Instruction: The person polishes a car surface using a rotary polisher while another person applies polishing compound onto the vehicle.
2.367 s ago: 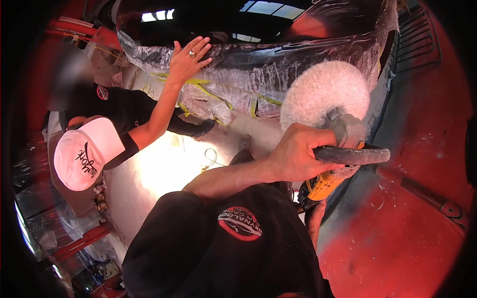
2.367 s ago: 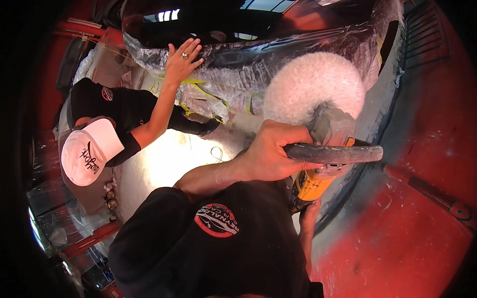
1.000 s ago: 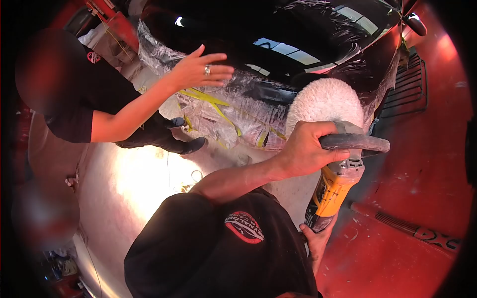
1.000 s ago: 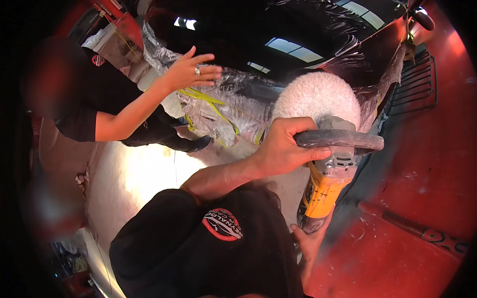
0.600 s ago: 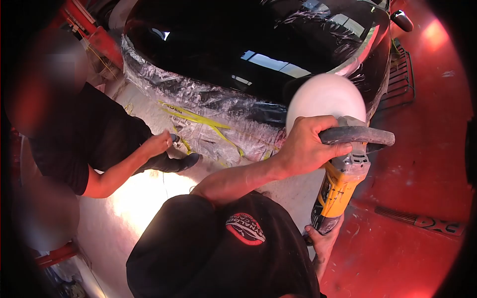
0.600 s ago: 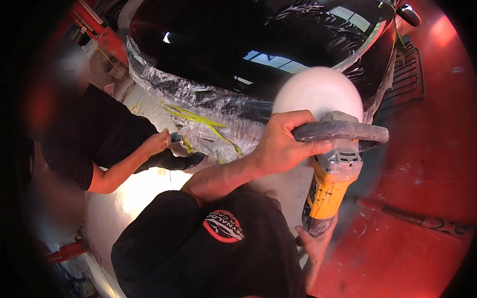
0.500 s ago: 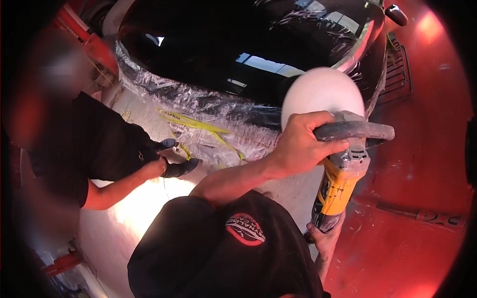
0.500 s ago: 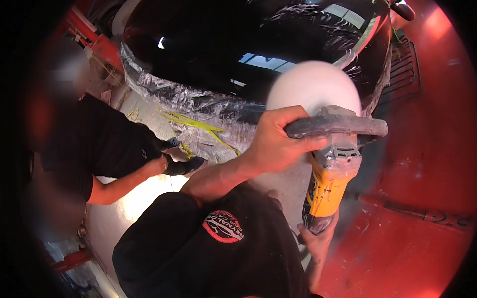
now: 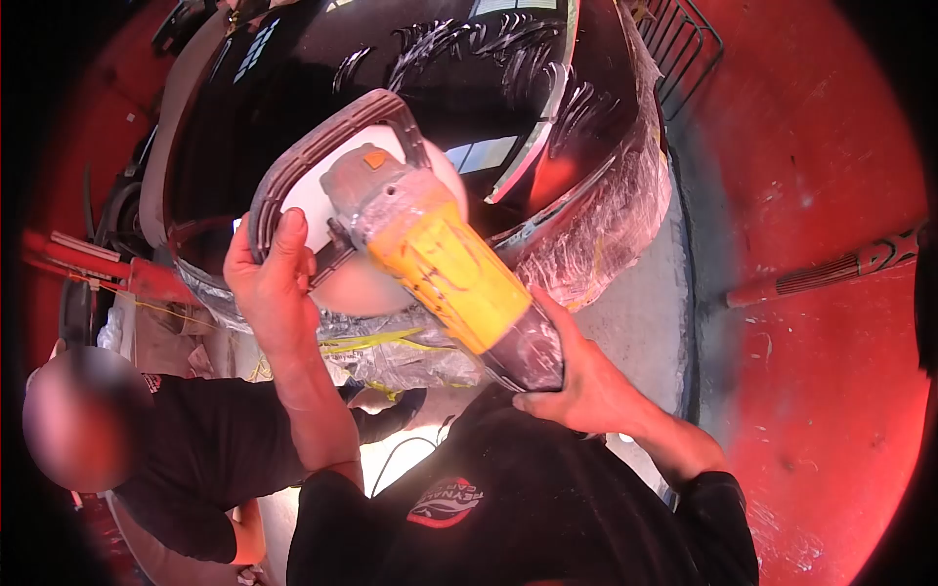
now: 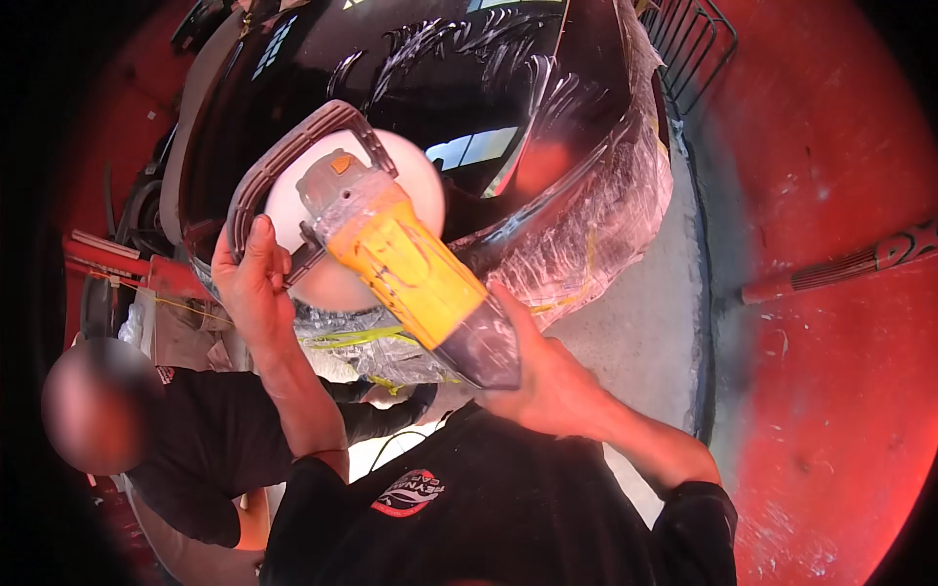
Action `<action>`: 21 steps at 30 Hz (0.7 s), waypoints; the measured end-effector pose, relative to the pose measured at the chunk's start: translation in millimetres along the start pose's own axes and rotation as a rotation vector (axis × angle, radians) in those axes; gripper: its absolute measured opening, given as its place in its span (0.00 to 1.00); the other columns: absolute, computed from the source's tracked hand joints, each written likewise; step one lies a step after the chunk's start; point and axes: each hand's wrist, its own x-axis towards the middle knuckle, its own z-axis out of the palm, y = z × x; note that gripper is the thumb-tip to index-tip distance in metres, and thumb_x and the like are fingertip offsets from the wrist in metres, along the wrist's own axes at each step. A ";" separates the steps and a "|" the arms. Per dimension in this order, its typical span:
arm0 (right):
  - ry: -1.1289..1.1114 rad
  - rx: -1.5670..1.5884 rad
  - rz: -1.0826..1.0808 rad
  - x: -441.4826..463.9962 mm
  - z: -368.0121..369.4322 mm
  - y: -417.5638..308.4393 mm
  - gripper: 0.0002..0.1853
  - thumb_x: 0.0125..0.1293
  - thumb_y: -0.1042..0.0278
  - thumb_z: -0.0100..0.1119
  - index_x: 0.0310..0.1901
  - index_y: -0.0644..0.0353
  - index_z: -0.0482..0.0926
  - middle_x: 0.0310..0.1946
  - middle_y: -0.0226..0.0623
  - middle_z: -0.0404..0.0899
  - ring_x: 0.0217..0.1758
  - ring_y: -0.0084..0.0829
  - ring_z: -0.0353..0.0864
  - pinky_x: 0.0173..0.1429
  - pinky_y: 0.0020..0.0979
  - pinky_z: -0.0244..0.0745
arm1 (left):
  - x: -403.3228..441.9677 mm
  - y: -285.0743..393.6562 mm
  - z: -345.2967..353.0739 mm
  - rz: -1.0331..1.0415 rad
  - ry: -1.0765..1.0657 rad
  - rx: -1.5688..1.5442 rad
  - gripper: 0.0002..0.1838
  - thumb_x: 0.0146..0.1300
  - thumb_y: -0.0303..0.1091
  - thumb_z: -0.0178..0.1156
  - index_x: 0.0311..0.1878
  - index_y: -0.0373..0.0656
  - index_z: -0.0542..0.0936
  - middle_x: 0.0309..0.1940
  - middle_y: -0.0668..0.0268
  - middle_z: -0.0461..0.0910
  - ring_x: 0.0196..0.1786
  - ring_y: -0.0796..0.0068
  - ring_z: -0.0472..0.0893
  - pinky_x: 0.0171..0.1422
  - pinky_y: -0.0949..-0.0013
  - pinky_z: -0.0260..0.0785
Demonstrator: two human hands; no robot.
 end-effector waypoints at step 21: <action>0.184 0.144 -0.241 56.3 -81.4 -2.4 0.62 0.53 0.74 0.78 0.81 0.70 0.41 0.68 0.56 0.70 0.73 0.42 0.71 0.77 0.36 0.64 | 125.1 -14.8 144.6 0.287 0.030 0.835 0.16 0.65 0.44 0.73 0.43 0.39 0.87 0.28 0.58 0.85 0.30 0.75 0.78 0.41 0.65 0.72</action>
